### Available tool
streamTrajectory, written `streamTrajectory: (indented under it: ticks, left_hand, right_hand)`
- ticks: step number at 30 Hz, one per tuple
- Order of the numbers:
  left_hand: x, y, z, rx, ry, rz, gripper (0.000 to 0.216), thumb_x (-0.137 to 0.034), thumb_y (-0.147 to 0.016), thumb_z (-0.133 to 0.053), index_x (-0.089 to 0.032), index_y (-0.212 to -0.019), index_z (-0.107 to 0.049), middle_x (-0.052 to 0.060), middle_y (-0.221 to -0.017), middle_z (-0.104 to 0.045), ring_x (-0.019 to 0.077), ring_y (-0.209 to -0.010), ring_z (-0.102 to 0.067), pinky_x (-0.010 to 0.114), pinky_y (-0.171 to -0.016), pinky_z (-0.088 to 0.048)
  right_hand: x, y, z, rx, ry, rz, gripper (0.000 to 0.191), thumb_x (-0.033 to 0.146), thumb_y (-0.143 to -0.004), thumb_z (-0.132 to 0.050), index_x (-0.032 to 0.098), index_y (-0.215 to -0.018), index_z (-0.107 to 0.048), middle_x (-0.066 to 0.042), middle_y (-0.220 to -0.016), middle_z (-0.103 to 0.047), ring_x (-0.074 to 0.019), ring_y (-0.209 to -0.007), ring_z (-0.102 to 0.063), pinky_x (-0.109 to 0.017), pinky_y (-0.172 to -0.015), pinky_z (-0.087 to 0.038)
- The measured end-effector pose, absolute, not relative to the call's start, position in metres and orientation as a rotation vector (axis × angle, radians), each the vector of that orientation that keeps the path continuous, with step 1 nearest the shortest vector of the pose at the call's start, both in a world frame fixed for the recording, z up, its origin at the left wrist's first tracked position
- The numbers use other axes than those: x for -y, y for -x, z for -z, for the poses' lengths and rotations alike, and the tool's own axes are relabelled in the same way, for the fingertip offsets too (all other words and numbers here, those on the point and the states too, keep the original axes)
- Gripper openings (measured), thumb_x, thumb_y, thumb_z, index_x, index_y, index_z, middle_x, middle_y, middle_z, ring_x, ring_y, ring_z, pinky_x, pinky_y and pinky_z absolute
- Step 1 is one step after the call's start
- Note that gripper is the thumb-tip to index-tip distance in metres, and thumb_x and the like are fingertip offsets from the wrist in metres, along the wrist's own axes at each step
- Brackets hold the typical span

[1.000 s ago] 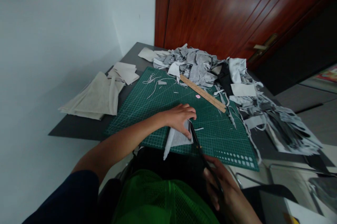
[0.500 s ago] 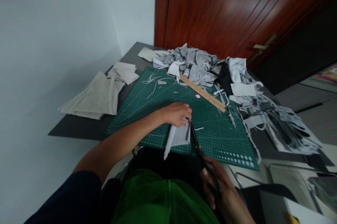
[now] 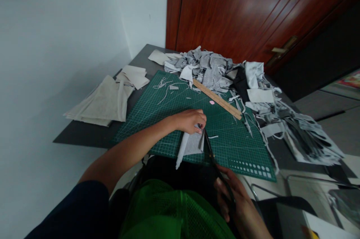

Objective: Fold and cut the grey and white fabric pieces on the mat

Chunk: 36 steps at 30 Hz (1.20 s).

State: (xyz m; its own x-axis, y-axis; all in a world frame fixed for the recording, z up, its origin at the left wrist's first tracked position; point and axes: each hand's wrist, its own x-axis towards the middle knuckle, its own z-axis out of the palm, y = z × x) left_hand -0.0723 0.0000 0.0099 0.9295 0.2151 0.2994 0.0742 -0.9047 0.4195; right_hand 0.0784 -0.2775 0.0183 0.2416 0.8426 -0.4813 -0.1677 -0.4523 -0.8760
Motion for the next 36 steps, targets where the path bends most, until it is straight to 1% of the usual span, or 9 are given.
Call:
streamTrajectory:
  ticks: [2, 7, 13, 18, 24, 28, 32, 36]
  left_hand:
    - [-0.001, 0.072, -0.008, -0.186, -2.662, -0.492, 0.01, -0.02, -0.08, -0.079, -0.022, -0.086, -0.072, 0.003, -0.095, -0.071, 0.0216, -0.098, -0.057, 0.033, -0.084, -0.044]
    - [-0.001, 0.073, -0.007, -0.202, -2.641, -0.484, 0.011, -0.021, -0.081, -0.078, -0.023, -0.091, -0.075, 0.002, -0.1, -0.072, 0.0215, -0.101, -0.056, 0.034, -0.086, -0.044]
    - [-0.001, 0.072, -0.007, -0.209, -2.636, -0.463, 0.012, -0.021, -0.082, -0.078, -0.023, -0.093, -0.075, 0.003, -0.102, -0.072, 0.0213, -0.103, -0.056, 0.033, -0.091, -0.044]
    - [-0.002, 0.072, -0.005, -0.208, -2.622, -0.463, 0.017, -0.02, -0.081, -0.078, -0.023, -0.097, -0.075, 0.003, -0.104, -0.071, 0.0215, -0.104, -0.056, 0.033, -0.093, -0.044]
    - [-0.003, 0.072, -0.004, -0.205, -2.635, -0.456, 0.02, -0.023, -0.082, -0.077, -0.024, -0.101, -0.077, 0.004, -0.104, -0.07, 0.0223, -0.104, -0.056, 0.034, -0.091, -0.044]
    - [-0.002, 0.071, -0.005, -0.199, -2.646, -0.447, 0.02, -0.022, -0.082, -0.076, -0.026, -0.101, -0.078, 0.004, -0.104, -0.07, 0.0222, -0.102, -0.055, 0.034, -0.091, -0.043]
    - [-0.002, 0.071, -0.005, -0.206, -2.659, -0.449, 0.019, -0.022, -0.082, -0.076, -0.025, -0.1, -0.079, 0.004, -0.103, -0.07, 0.0224, -0.1, -0.055, 0.035, -0.09, -0.043]
    - [-0.002, 0.071, -0.004, -0.194, -2.665, -0.464, 0.019, -0.021, -0.082, -0.076, -0.024, -0.101, -0.078, 0.005, -0.104, -0.07, 0.0224, -0.1, -0.055, 0.035, -0.091, -0.043]
  right_hand:
    - [0.278, -0.08, -0.018, 0.641, 1.591, -1.381, 0.069, 0.059, -0.077, -0.081, 0.023, -0.13, -0.056, 0.007, -0.067, -0.056, -0.0067, -0.041, -0.041, -0.016, -0.034, -0.03]
    - [0.28, -0.087, -0.008, 0.698, 1.594, -1.427, 0.07, 0.062, -0.079, -0.078, 0.023, -0.132, -0.053, 0.008, -0.063, -0.052, -0.007, -0.041, -0.039, -0.017, -0.034, -0.031]
    - [0.282, -0.091, 0.002, 0.734, 1.635, -1.387, 0.07, 0.064, -0.079, -0.076, 0.023, -0.132, -0.053, 0.007, -0.064, -0.055, -0.0063, -0.039, -0.038, -0.018, -0.033, -0.03]
    - [0.282, -0.086, 0.001, 0.727, 1.635, -1.395, 0.077, 0.066, -0.077, -0.077, 0.024, -0.135, -0.051, 0.008, -0.063, -0.053, -0.008, -0.04, -0.041, -0.018, -0.032, -0.032]
    - [0.283, -0.084, -0.003, 0.718, 1.637, -1.386, 0.072, 0.063, -0.08, -0.076, 0.025, -0.136, -0.052, 0.008, -0.065, -0.053, -0.0071, -0.041, -0.041, -0.018, -0.034, -0.033]
    - [0.285, -0.088, -0.001, 0.724, 1.648, -1.402, 0.074, 0.064, -0.078, -0.078, 0.026, -0.136, -0.052, 0.008, -0.064, -0.054, -0.0078, -0.04, -0.041, -0.019, -0.033, -0.033]
    - [0.287, -0.087, 0.001, 0.691, 1.654, -1.393, 0.078, 0.065, -0.076, -0.079, 0.027, -0.138, -0.05, 0.007, -0.069, -0.057, -0.0078, -0.041, -0.043, -0.019, -0.034, -0.034]
    - [0.287, -0.086, 0.001, 0.714, 1.649, -1.394, 0.079, 0.066, -0.078, -0.077, 0.027, -0.141, -0.048, 0.006, -0.072, -0.058, -0.0068, -0.04, -0.042, -0.02, -0.034, -0.034]
